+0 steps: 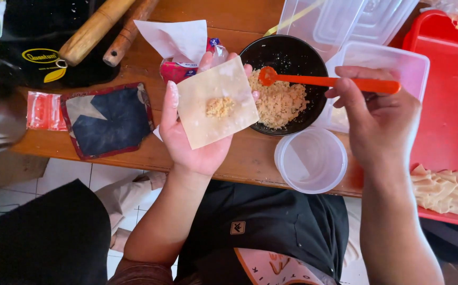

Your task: The person places a small amount of filling onto a square wonton wrapper using an orange spoon, then folds and pleats the wrapper to enclose the filling. The finished wonton is placed on a red tray. The process is repeated with additional wrappers.

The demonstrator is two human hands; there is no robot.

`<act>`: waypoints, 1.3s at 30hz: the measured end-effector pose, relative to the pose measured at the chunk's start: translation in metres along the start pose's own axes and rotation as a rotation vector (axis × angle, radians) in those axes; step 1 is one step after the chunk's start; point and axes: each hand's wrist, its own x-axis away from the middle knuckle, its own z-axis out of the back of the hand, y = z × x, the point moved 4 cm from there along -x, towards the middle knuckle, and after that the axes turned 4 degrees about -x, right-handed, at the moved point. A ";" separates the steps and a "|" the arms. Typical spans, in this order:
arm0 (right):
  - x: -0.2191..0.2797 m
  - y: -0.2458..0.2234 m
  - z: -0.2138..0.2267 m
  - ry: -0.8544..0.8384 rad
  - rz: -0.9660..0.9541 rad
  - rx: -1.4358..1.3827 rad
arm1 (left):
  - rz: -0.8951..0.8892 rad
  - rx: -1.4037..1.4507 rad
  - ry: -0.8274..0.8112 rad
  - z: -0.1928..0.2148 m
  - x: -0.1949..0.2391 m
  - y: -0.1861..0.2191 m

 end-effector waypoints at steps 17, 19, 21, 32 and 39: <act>-0.033 0.037 0.006 -0.039 -0.194 -0.158 | -0.008 -0.006 -0.070 0.009 -0.004 -0.002; -0.033 0.038 0.011 0.008 -0.238 -0.187 | -0.049 -0.047 -0.174 0.007 -0.003 -0.001; -0.030 0.036 0.019 0.108 -0.353 -0.164 | -0.053 -0.038 -0.187 0.006 -0.003 -0.001; 0.002 0.050 0.048 0.224 -0.302 -0.529 | 0.007 0.135 -0.207 -0.005 -0.018 -0.033; 0.035 0.011 0.043 0.058 0.286 -0.140 | 0.215 0.138 0.178 -0.038 -0.016 -0.035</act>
